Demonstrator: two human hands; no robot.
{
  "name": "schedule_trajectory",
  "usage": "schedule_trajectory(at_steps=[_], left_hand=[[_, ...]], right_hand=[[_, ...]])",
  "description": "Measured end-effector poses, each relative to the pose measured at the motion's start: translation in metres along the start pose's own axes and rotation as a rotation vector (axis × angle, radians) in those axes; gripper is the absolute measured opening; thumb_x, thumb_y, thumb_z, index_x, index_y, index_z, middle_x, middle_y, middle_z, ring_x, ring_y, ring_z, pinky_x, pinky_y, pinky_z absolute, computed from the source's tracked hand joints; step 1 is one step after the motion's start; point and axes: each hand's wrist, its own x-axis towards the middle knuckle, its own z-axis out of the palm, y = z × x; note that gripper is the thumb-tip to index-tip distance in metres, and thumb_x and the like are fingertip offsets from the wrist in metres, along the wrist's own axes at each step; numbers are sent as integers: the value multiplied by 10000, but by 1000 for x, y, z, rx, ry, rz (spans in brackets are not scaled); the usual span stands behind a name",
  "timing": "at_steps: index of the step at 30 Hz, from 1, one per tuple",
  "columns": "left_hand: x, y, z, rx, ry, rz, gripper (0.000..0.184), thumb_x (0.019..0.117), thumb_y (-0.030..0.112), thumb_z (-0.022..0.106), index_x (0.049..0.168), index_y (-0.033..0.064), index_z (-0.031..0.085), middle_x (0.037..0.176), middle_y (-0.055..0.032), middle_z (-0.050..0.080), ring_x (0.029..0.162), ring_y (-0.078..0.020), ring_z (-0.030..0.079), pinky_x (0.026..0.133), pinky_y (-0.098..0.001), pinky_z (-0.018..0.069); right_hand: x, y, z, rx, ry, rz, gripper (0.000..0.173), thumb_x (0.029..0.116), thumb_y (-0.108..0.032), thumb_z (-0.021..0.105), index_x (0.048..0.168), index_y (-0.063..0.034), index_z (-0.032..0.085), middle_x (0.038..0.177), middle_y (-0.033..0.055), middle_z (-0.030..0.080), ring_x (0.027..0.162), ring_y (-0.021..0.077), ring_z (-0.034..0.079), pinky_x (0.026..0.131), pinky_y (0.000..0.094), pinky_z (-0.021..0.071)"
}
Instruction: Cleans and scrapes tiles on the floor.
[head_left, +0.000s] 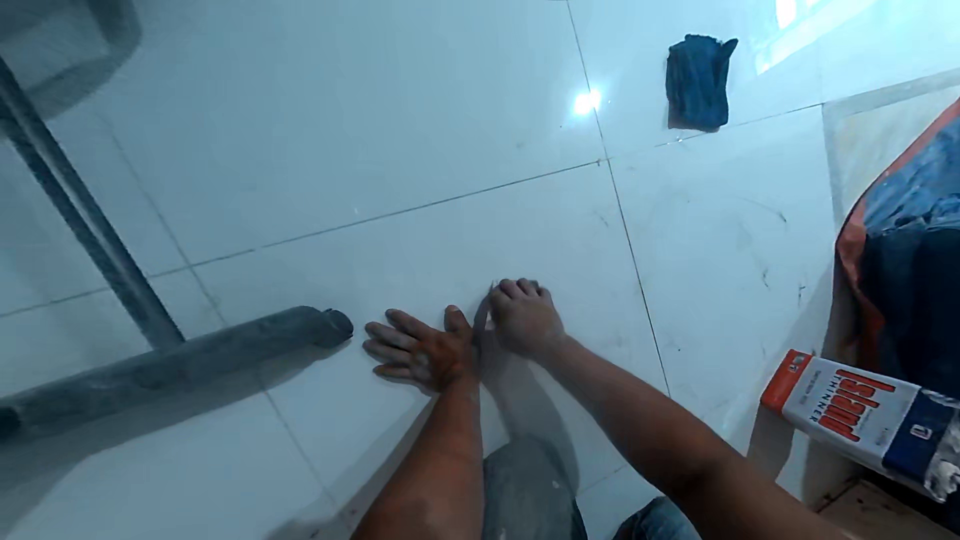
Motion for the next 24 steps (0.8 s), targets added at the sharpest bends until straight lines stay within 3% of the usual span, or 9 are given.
schedule_trajectory(at_steps=[6, 9, 14, 17, 22, 24], left_hand=[[1, 3, -1, -4, -20, -25, 915, 970, 683, 375, 1645, 98, 174, 1699, -223, 110, 1563, -453, 78, 1191, -698, 59], [0, 3, -2, 11, -37, -34, 921, 965, 699, 356, 1643, 98, 191, 1695, -230, 121, 1564, -450, 79, 1200, -689, 45], [0, 4, -4, 34, -36, -35, 916, 962, 687, 368, 1634, 82, 220, 1690, -232, 145, 1563, -449, 93, 1202, -680, 59], [0, 4, -2, 54, -28, -32, 922, 957, 698, 352, 1632, 83, 229, 1689, -229, 156, 1563, -443, 104, 1206, -672, 64], [1, 3, -1, 49, -11, -31, 926, 952, 702, 361, 1629, 83, 240, 1687, -227, 168, 1561, -447, 111, 1205, -672, 70], [-1, 3, -4, 37, -29, -23, 916, 961, 677, 376, 1627, 63, 236, 1687, -241, 150, 1558, -463, 103, 1199, -681, 69]], right_hand=[[105, 44, -72, -246, 249, -159, 411, 1021, -246, 541, 1410, -128, 602, 1478, 82, 559, 1399, 313, 475, 1091, 585, 402], [131, 56, -88, -276, 284, -194, 403, 1020, -253, 532, 1396, -131, 607, 1492, 73, 548, 1415, 301, 461, 1093, 573, 397], [138, 40, -124, -194, 179, -72, 310, 1003, -239, 547, 1251, -115, 687, 1334, 79, 651, 1249, 293, 606, 990, 547, 498], [140, 40, -123, -181, 170, -46, 340, 1020, -237, 532, 1310, -113, 660, 1387, 89, 621, 1301, 298, 564, 1033, 550, 463], [135, 33, -120, -169, 193, -7, 285, 976, -232, 577, 1207, -111, 692, 1274, 89, 664, 1224, 295, 613, 984, 540, 501], [135, 36, -120, -156, 192, 12, 322, 985, -220, 577, 1265, -92, 674, 1341, 107, 637, 1273, 315, 576, 1000, 558, 476]])
